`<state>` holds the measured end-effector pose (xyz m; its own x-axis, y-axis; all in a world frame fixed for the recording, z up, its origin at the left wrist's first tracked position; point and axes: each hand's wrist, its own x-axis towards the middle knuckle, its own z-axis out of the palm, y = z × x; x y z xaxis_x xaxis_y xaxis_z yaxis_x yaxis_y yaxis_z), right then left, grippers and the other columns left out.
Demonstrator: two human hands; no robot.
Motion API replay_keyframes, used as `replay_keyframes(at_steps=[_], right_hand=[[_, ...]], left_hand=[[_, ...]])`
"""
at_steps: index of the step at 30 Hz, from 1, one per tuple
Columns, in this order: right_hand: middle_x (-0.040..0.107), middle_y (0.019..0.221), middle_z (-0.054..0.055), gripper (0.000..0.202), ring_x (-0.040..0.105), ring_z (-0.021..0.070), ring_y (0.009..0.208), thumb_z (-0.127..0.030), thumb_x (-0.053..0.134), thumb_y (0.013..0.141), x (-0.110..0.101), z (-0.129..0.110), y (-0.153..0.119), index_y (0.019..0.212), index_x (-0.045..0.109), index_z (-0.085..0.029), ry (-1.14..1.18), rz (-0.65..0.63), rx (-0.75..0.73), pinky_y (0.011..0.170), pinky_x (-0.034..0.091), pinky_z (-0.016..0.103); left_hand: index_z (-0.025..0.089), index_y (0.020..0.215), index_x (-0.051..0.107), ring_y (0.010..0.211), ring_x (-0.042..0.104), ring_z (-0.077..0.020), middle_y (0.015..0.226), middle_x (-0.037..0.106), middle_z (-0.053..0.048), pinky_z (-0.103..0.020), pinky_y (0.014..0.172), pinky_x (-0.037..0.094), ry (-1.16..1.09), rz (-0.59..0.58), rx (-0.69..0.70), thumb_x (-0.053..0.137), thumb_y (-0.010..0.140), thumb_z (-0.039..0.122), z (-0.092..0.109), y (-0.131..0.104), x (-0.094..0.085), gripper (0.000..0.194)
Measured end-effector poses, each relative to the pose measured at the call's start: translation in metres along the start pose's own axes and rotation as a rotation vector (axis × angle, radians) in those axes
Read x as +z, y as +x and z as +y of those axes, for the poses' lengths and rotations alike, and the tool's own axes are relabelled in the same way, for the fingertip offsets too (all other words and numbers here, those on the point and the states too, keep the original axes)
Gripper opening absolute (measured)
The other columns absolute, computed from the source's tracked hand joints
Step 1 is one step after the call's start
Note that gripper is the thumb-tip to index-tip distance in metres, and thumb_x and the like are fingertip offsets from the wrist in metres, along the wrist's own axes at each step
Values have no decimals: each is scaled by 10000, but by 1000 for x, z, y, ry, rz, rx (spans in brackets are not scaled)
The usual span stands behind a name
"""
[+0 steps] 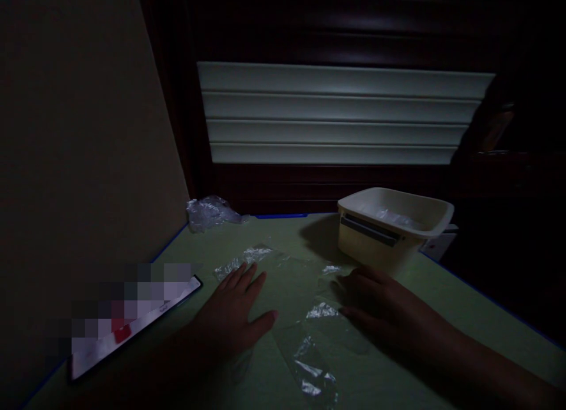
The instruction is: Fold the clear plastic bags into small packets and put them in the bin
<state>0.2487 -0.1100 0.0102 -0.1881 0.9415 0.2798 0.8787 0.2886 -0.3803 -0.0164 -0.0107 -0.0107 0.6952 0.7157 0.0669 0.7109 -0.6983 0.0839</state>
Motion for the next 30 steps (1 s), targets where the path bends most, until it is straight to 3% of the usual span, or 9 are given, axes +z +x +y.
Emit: replay_keyframes(at_steps=[2,7,13,16,20,23,25,30], right_hand=[[601,1013,122,251,596,219,856,-316,552,829,5,1,6,1018,602,-158,-7,-11,16,745,515,350],[617,811,78,222,587,181,694,-249,413,899,21,10,10,853,618,-176,-33,30,60,629,476,305],[630,959,110,274,602,219,825,-149,421,843,22,17,15,1043,606,-178,-47,84,-6,710,475,337],[635,948,103,285,602,222,820,-114,454,799,20,19,17,1021,621,-182,-33,116,-25,696,477,334],[640,880,90,195,599,208,767,-153,450,829,18,18,16,889,632,-186,23,130,-5,669,476,323],[628,915,111,183,600,220,797,-257,484,842,16,15,14,945,608,-171,46,113,5,696,485,347],[612,989,134,269,592,255,882,-286,547,791,15,14,12,1030,574,-165,40,102,11,753,484,394],[590,1108,141,486,570,270,992,-141,523,680,22,15,9,1164,483,-162,131,87,77,843,463,435]], left_hand=[[99,1367,340,1336,191,-335,1447,240,-185,-533,1045,229,1,-4,1,425,858,508,0,0,0,659],[118,1377,341,1345,165,-328,1462,215,-165,-512,1062,206,-9,-23,-23,418,852,525,0,1,0,669],[128,1384,333,1351,145,-318,1469,195,-148,-493,1076,182,-16,-32,-39,406,853,532,1,0,-1,672],[126,1377,346,1348,154,-325,1467,194,-153,-505,1069,192,-16,-24,-33,410,851,530,1,1,-1,666],[113,1375,349,1348,149,-326,1464,199,-160,-505,1071,187,-11,-39,-33,419,848,522,1,2,-1,670],[121,1376,347,1348,151,-321,1465,206,-153,-500,1074,186,-14,-36,-35,420,851,518,1,1,-1,662],[123,1379,340,1347,154,-323,1464,206,-154,-507,1071,187,-12,-31,-28,413,853,525,0,0,0,666],[125,1381,337,1347,157,-321,1465,199,-159,-510,1067,190,5,-43,-23,396,857,529,0,0,-1,664]])
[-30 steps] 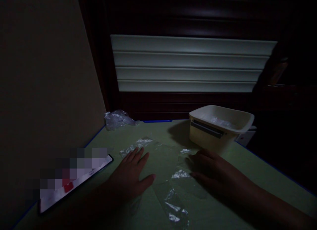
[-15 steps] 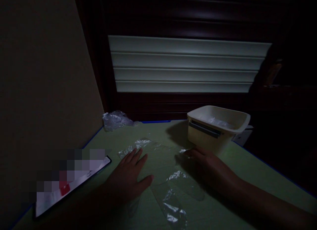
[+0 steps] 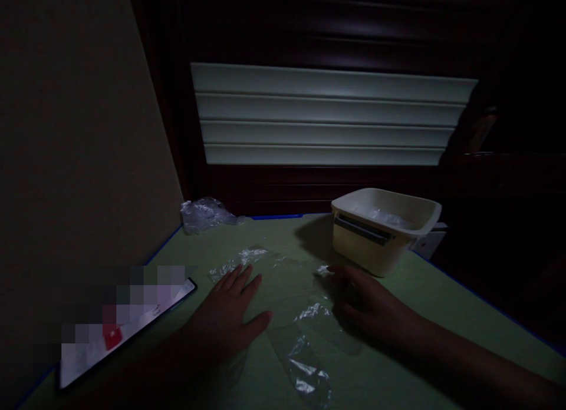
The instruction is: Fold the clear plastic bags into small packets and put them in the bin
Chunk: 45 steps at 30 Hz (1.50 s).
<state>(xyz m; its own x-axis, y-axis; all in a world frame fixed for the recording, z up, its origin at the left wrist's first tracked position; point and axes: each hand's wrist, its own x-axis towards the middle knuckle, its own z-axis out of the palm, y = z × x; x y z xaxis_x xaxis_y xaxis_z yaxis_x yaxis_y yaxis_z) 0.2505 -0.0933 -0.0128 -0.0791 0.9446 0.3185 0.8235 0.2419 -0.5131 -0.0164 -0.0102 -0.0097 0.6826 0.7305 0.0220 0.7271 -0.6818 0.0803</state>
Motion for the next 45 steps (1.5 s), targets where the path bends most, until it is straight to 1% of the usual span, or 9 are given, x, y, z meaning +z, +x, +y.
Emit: replay_keyframes(at_steps=[6,9,16,20,25,30,34,41,45], right_hand=[[644,857,94,183,605,198,746,-159,432,821,9,-1,10,923,584,-151,27,29,-32,667,493,322],[648,869,80,205,602,186,749,-175,418,874,4,0,10,899,622,-174,-98,21,-118,662,482,301],[653,846,85,286,595,247,790,-67,477,794,-22,24,-14,948,666,-218,-476,-2,-256,704,472,412],[666,935,98,348,618,243,842,-59,448,782,-26,24,-17,1028,645,-205,-432,52,-240,734,506,400],[569,1226,169,385,555,249,1093,-241,406,892,-7,-16,8,1244,512,-127,-202,51,-184,907,462,396],[317,1429,210,603,321,283,1301,-415,425,890,21,-37,39,1371,346,-61,-200,-150,-220,1034,315,442],[303,1421,246,655,278,318,1315,-485,355,905,25,-20,39,1365,349,-17,-250,-223,-157,1052,251,484],[328,1421,216,664,301,321,1305,-529,290,913,-1,12,10,1378,345,-59,-346,-231,-57,1048,259,504],[362,1407,208,647,313,318,1300,-510,325,907,-7,25,4,1374,355,-63,-367,-216,-86,1044,278,500]], left_hand=[[122,1381,341,1352,138,-309,1467,192,-150,-491,1076,184,13,-15,-17,402,852,519,2,1,-3,664],[132,1381,339,1351,143,-310,1470,183,-142,-491,1074,190,15,-3,-11,399,854,525,1,1,-1,661],[137,1382,336,1351,146,-308,1467,194,-143,-491,1073,192,31,-11,-6,389,853,541,3,0,-3,668],[130,1376,348,1351,150,-304,1466,194,-145,-485,1075,194,19,-9,-10,410,848,527,3,0,-2,663],[133,1362,376,1344,176,-315,1459,215,-148,-504,1063,214,22,29,7,409,853,507,0,0,1,633],[108,1351,394,1334,194,-334,1446,242,-166,-519,1058,217,21,47,16,427,847,493,1,2,1,635],[108,1362,372,1340,172,-328,1452,214,-170,-519,1060,210,22,13,6,428,850,486,4,1,-2,640],[115,1367,363,1347,163,-311,1473,174,-150,-494,1067,217,-55,71,-34,397,871,488,2,-1,-1,622],[123,1343,404,1323,271,-276,1447,295,-113,-465,1062,266,-173,113,-68,318,914,397,-4,0,2,516]])
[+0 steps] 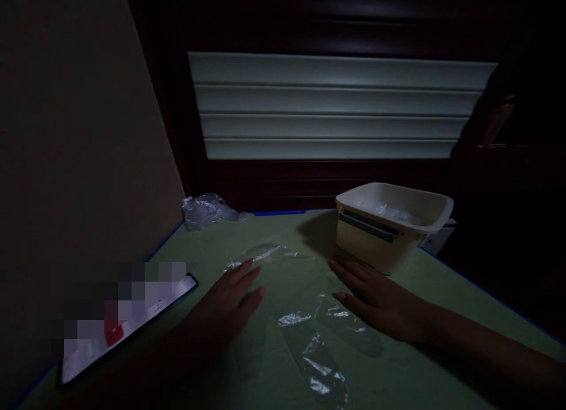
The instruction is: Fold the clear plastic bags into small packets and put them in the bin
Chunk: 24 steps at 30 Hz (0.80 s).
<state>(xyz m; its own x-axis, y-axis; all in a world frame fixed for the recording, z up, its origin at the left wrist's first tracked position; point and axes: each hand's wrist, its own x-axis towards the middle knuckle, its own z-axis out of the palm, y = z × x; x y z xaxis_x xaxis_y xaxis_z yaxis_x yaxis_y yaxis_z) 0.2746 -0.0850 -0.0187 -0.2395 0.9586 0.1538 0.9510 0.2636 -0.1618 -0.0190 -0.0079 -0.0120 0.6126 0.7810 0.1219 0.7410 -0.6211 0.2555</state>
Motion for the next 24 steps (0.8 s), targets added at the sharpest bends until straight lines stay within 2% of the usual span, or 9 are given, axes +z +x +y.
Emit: replay_keyframes(at_steps=[2,5,7,9,12,14,16,20,24], right_hand=[[297,1444,197,641,278,326,1315,-484,373,896,1,6,-3,1393,322,-83,8,29,-14,1036,291,504],[184,1491,164,639,226,327,1335,-390,449,872,-2,7,-6,1421,255,-128,19,159,-57,1035,295,505],[159,1503,132,620,244,312,1332,-303,449,867,-8,-3,-4,1429,224,-172,34,242,-107,1032,308,496],[187,1499,116,602,292,301,1314,-263,425,874,-17,-23,2,1432,207,-203,67,267,-152,1015,339,494],[254,1469,163,587,315,282,1306,-316,419,884,-24,-62,18,1416,258,-123,98,168,-273,1011,362,448],[256,1459,194,622,262,275,1329,-370,409,891,-21,-83,30,1407,261,-56,108,64,-335,1040,319,438],[222,1466,201,643,204,270,1348,-387,398,899,-14,-94,37,1409,242,-29,118,1,-353,1067,271,434],[215,1461,212,639,194,289,1347,-414,361,916,1,-87,40,1405,249,-19,124,-112,-294,1077,237,461],[243,1452,216,641,218,316,1338,-455,335,920,1,-72,35,1399,279,-34,123,-186,-260,1072,207,522]], left_hand=[[142,1318,440,1307,311,-263,1424,353,-93,-454,1061,279,-24,42,29,355,895,344,-4,1,2,477],[143,1270,493,1287,349,-250,1403,393,-81,-446,1054,304,-40,140,102,383,848,237,-7,1,5,445],[125,1243,519,1272,374,-247,1383,421,-95,-439,1044,325,-42,159,124,368,835,197,-7,1,6,441],[106,1237,524,1255,399,-247,1367,438,-116,-428,1035,344,-40,150,127,373,833,208,-7,1,7,443],[126,1232,526,1235,427,-240,1349,463,-112,-413,1032,351,-36,145,117,414,839,255,-6,2,7,428],[134,1211,538,1229,433,-238,1324,493,-108,-410,1033,352,-29,135,134,440,837,262,-4,2,7,407],[120,1195,548,1231,430,-244,1308,507,-118,-411,1031,356,-22,114,155,457,833,255,-3,2,6,397],[125,1168,570,1226,434,-258,1312,500,-128,-429,1018,376,-21,130,163,464,847,250,1,0,4,361],[144,1148,579,1222,434,-259,1309,501,-125,-430,1016,380,-45,143,211,454,846,222,2,-3,3,336]])
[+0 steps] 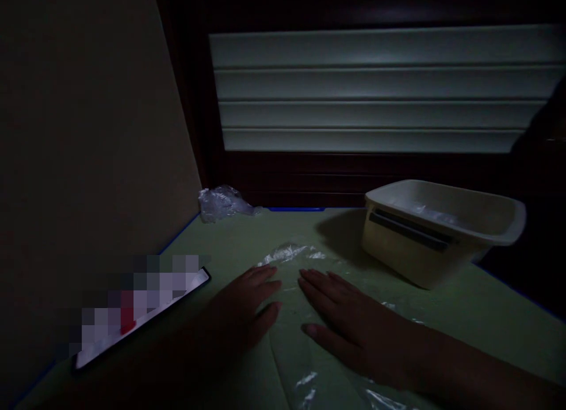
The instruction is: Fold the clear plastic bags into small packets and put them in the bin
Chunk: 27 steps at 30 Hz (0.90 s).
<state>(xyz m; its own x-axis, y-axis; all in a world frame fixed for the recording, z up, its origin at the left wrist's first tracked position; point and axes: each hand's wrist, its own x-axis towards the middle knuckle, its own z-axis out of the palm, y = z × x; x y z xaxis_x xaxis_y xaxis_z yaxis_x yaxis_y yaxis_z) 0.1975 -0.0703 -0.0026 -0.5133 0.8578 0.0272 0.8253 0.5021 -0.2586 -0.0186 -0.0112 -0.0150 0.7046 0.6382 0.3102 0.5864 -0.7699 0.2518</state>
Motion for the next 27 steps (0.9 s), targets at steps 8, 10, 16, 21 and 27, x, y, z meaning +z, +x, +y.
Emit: replay_keyframes(at_steps=[8,10,16,21,27], right_hand=[[628,992,91,291,571,212,912,-185,575,732,-27,-21,-13,1022,583,-175,94,151,-249,827,471,324],[635,859,73,151,570,205,800,-175,562,736,-26,-26,-16,882,596,-183,13,155,-338,740,476,314],[632,801,48,57,542,172,698,-155,557,785,-11,-31,-14,752,590,-188,-129,192,-370,639,440,275],[633,766,50,124,530,164,651,-108,510,818,-5,-30,-12,769,601,-176,-148,251,-326,582,427,269],[630,800,62,150,534,157,683,-121,460,859,1,-28,-9,813,600,-152,9,218,-262,617,448,266]], left_hand=[[167,942,600,1052,558,-172,1126,605,-87,-291,890,466,-212,48,201,353,749,94,2,-1,-7,322],[169,909,598,1024,570,-171,1084,618,-87,-290,876,469,-243,11,200,356,728,95,3,-1,-9,311],[170,930,584,1036,554,-162,1085,607,-82,-288,894,451,-270,41,238,354,738,86,2,-2,-9,311],[170,940,573,1042,547,-175,1081,603,-86,-297,902,444,-276,38,241,376,714,72,3,-3,-10,316],[203,1012,546,1077,509,-200,1140,558,-63,-339,927,422,-288,32,265,457,709,94,6,-5,-9,334]])
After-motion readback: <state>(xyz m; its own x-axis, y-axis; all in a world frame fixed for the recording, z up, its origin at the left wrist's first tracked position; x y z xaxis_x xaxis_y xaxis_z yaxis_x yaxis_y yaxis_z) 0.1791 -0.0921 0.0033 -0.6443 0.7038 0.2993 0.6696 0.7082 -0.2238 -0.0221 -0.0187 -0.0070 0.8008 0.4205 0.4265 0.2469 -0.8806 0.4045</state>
